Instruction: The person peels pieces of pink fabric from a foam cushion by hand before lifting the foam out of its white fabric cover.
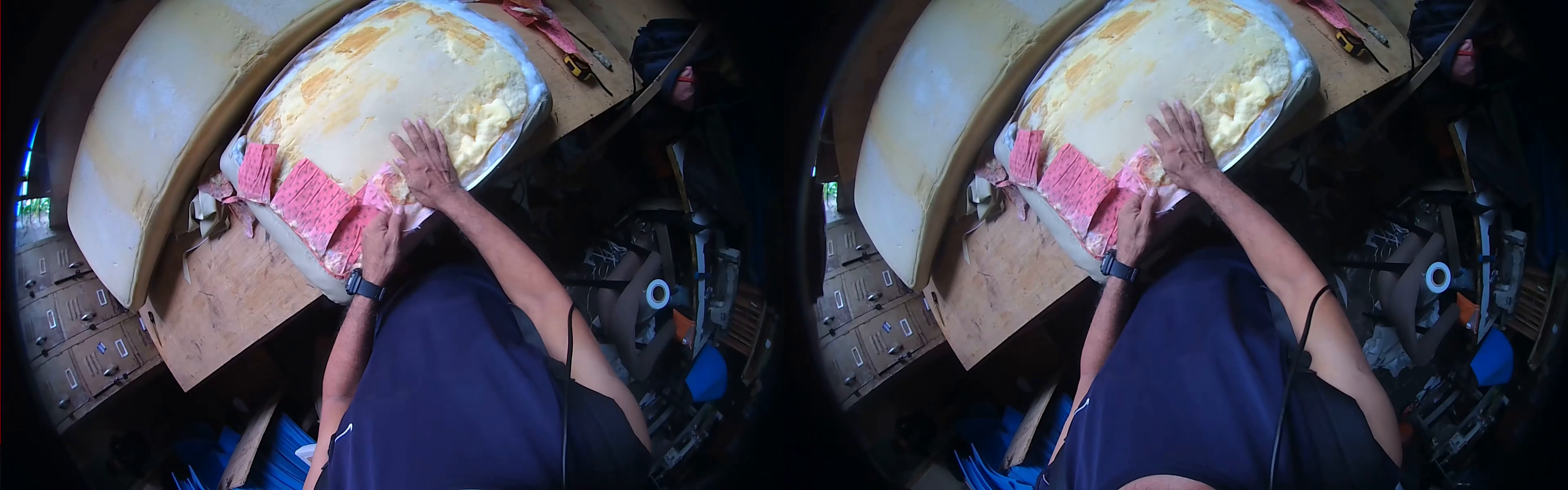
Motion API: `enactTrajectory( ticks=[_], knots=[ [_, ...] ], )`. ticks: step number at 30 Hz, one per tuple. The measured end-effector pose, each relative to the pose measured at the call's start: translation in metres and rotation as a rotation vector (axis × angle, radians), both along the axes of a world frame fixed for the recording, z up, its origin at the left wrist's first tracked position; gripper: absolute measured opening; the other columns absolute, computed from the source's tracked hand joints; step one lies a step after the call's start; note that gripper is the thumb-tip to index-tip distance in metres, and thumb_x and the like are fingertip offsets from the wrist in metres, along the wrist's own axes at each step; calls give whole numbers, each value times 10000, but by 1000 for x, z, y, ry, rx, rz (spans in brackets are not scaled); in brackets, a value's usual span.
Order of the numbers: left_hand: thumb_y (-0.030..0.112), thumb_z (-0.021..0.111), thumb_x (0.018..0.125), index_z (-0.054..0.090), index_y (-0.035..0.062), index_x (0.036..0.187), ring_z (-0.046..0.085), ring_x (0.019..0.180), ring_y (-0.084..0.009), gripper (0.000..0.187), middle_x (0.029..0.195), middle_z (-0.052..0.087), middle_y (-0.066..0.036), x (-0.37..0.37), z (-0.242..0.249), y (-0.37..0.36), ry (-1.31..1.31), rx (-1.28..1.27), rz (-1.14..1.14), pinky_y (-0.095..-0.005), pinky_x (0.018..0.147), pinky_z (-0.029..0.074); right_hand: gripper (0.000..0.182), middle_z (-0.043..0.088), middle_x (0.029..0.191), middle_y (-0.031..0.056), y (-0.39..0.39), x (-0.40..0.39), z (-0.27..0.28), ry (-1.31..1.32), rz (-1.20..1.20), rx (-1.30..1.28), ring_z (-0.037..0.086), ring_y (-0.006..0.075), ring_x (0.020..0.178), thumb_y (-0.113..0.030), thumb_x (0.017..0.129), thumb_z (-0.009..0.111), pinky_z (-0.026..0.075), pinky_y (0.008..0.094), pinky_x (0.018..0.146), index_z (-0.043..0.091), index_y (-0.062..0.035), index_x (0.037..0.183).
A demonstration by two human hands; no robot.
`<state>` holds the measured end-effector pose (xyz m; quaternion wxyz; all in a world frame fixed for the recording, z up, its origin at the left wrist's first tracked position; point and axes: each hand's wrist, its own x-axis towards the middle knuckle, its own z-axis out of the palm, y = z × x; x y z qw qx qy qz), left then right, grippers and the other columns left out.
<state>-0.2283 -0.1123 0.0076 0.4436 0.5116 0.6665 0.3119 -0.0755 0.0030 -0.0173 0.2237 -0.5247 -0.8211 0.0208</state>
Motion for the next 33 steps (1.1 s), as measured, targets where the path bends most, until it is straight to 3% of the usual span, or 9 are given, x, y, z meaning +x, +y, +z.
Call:
enactTrajectory(
  ticks=[6,12,16,21,26,28,30,32,33],
  knots=[
    [371,585,1042,652,-15,844,633,654,-327,439,717,634,-211,12,16,-11,145,88,-20,-456,633,460,554,230,1688,117,0,-4,-23,-33,-23,-9,165,348,1569,-372,1065,471,127,549,1269,386,-198,1584],
    [330,599,1041,633,-7,817,514,566,-192,406,641,553,-100,-17,52,-27,30,38,-114,-379,548,409,522,316,1655,98,2,-8,-30,-2,-56,60,229,332,1551,-356,1055,503,157,547,1262,440,-204,1551],
    [333,557,1082,612,24,808,418,682,-44,416,734,505,67,-42,17,-12,-252,-48,152,-272,592,363,506,318,1652,104,-1,-1,-16,-11,-16,22,227,333,1552,-345,1052,512,174,541,1262,471,-197,1533],
    [338,540,1089,609,28,841,416,750,-50,403,804,513,67,-14,39,-11,-514,8,257,-264,664,372,292,566,1421,145,-26,24,26,421,81,34,481,351,1366,-147,930,665,375,494,1155,689,-92,1215],
    [336,538,1086,678,7,1045,570,858,-70,360,905,649,25,-21,24,2,-484,-53,161,-254,777,467,151,647,1200,116,-89,49,34,458,230,-132,575,323,1192,-97,864,721,450,464,1037,710,-52,1008],
    [347,554,1074,665,10,1125,634,910,-104,358,904,690,-15,4,62,12,-797,-15,188,-263,833,496,135,652,1154,107,-97,46,36,406,247,-81,580,314,1168,-112,862,729,456,456,1012,710,-49,981],
    [364,583,1056,657,22,1122,654,853,-129,356,849,687,-40,11,50,11,-739,33,180,-291,788,517,153,653,1076,95,-99,41,27,427,164,-61,588,304,1120,-136,851,743,468,454,943,699,-50,970],
    [403,608,1036,660,36,1148,647,817,-125,388,901,705,-50,12,38,1,-142,201,-9,-304,739,525,148,650,1033,94,-98,39,18,432,132,-50,594,317,1056,-155,850,744,470,459,896,702,-57,952],
    [444,625,1014,689,20,1039,686,706,-242,430,841,725,-144,19,36,-3,10,219,-1,-377,642,533,135,640,1031,97,-102,34,19,448,111,-44,586,325,1037,-173,868,728,465,467,892,695,-65,941]
  ],
)
